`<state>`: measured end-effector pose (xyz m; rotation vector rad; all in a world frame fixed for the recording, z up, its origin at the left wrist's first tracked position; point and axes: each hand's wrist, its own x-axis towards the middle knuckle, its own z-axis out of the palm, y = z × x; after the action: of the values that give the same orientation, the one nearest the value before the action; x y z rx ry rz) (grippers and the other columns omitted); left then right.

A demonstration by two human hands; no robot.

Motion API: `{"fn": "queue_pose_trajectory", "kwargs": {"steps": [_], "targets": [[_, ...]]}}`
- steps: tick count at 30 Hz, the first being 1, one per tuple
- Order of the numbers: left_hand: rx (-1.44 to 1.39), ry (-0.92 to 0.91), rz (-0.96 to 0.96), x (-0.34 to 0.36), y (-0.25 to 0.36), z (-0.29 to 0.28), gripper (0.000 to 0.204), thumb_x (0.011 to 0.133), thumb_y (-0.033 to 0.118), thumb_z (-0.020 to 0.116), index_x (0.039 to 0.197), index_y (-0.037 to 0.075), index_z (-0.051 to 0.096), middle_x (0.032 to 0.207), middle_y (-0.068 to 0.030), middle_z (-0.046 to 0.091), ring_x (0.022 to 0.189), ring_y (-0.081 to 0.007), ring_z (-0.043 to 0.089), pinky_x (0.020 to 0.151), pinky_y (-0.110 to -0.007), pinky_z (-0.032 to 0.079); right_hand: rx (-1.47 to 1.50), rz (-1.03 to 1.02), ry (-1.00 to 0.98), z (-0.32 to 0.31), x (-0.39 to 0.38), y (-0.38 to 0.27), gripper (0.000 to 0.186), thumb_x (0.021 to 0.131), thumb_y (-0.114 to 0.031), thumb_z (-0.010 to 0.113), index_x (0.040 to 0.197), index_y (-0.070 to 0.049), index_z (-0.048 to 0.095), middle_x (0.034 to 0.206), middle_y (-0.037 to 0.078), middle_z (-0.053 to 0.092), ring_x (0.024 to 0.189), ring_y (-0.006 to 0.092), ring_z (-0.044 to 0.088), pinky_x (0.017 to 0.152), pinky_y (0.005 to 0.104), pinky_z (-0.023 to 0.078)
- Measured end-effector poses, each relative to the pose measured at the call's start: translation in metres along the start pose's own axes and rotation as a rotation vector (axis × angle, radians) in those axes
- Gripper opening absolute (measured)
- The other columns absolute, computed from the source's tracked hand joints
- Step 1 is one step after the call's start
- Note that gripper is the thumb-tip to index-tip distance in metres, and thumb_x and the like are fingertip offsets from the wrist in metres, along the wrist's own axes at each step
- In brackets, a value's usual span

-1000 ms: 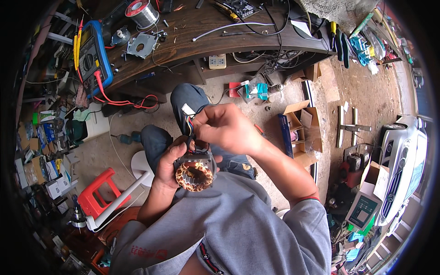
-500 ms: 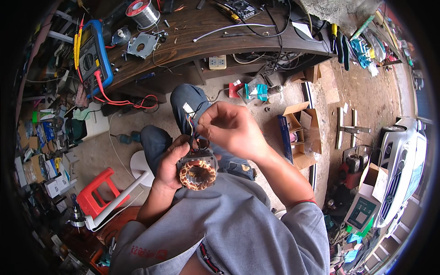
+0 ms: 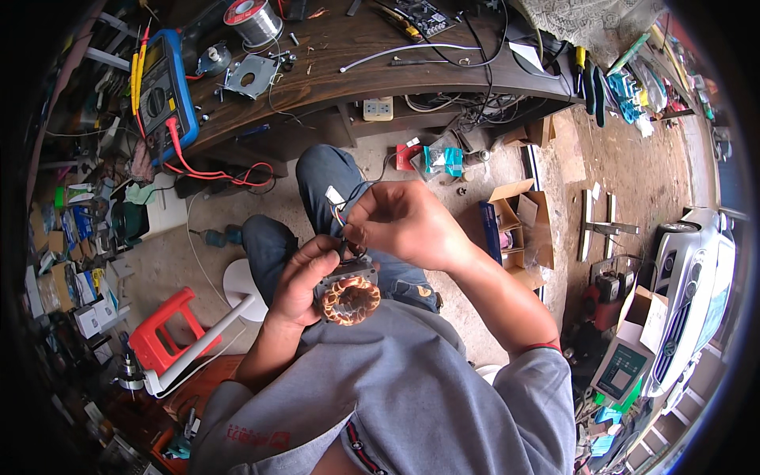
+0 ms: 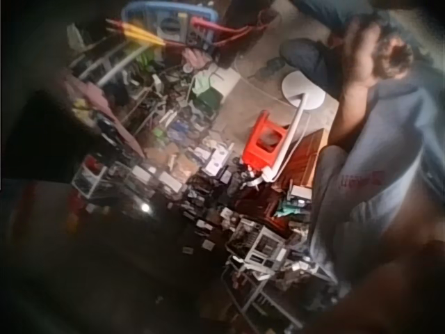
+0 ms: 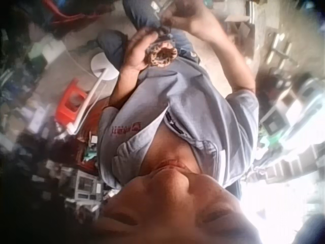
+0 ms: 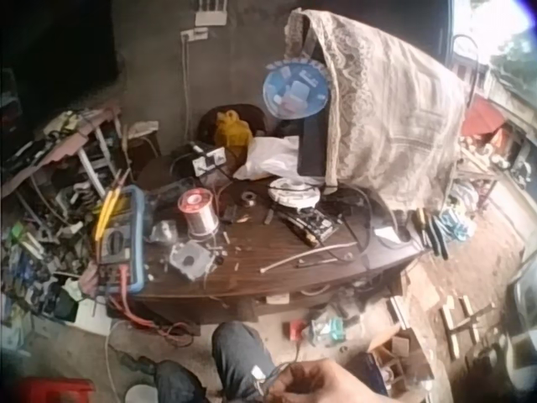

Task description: The person sits at a workbench and repairs a small electric motor. They strip wire ends, connect wires to the motor's coil, and secure the connections with heat shrink tubing using a lighter. The person then reassembles the motor housing.

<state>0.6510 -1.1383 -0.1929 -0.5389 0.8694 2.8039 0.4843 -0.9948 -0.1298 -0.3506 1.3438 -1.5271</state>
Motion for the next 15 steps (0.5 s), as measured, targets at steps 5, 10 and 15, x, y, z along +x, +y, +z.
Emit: {"fn": "queue_pose_trajectory", "kwargs": {"steps": [5,10,15], "targets": [[0.037,0.008,0.0,0.0,-0.002,-0.001,0.02,0.099,0.011,0.053,0.115,0.0,0.058,0.113,-0.013,0.066,0.108,-0.0325,0.067,0.092,-0.044,0.057,-0.019,0.085,-0.027,-0.003,0.002,-0.008,0.011,0.083,-0.001,0.074,0.088,0.005,0.067,0.085,0.005,0.068,0.08,0.0103,0.064,0.075,0.0244,0.051],[0.047,0.011,-0.022,0.0,0.001,0.011,0.019,0.101,0.012,0.053,0.113,0.001,0.063,0.105,-0.0041,0.067,0.093,-0.009,0.065,0.083,-0.026,0.053,-0.119,0.11,-0.038,-0.007,0.005,-0.006,0.007,0.079,0.004,0.07,0.085,0.005,0.067,0.082,0.006,0.069,0.078,0.0109,0.064,0.074,0.0245,0.051],[-0.03,-0.032,-0.15,0.002,0.005,0.01,0.027,0.101,0.02,0.054,0.116,-0.002,0.06,0.11,-0.0109,0.067,0.099,-0.0205,0.068,0.087,-0.036,0.057,-0.226,0.111,-0.07,-0.004,0.008,-0.013,0.006,0.076,0.007,0.066,0.083,0.005,0.065,0.077,0.007,0.068,0.073,0.0111,0.065,0.069,0.0243,0.051]]}}
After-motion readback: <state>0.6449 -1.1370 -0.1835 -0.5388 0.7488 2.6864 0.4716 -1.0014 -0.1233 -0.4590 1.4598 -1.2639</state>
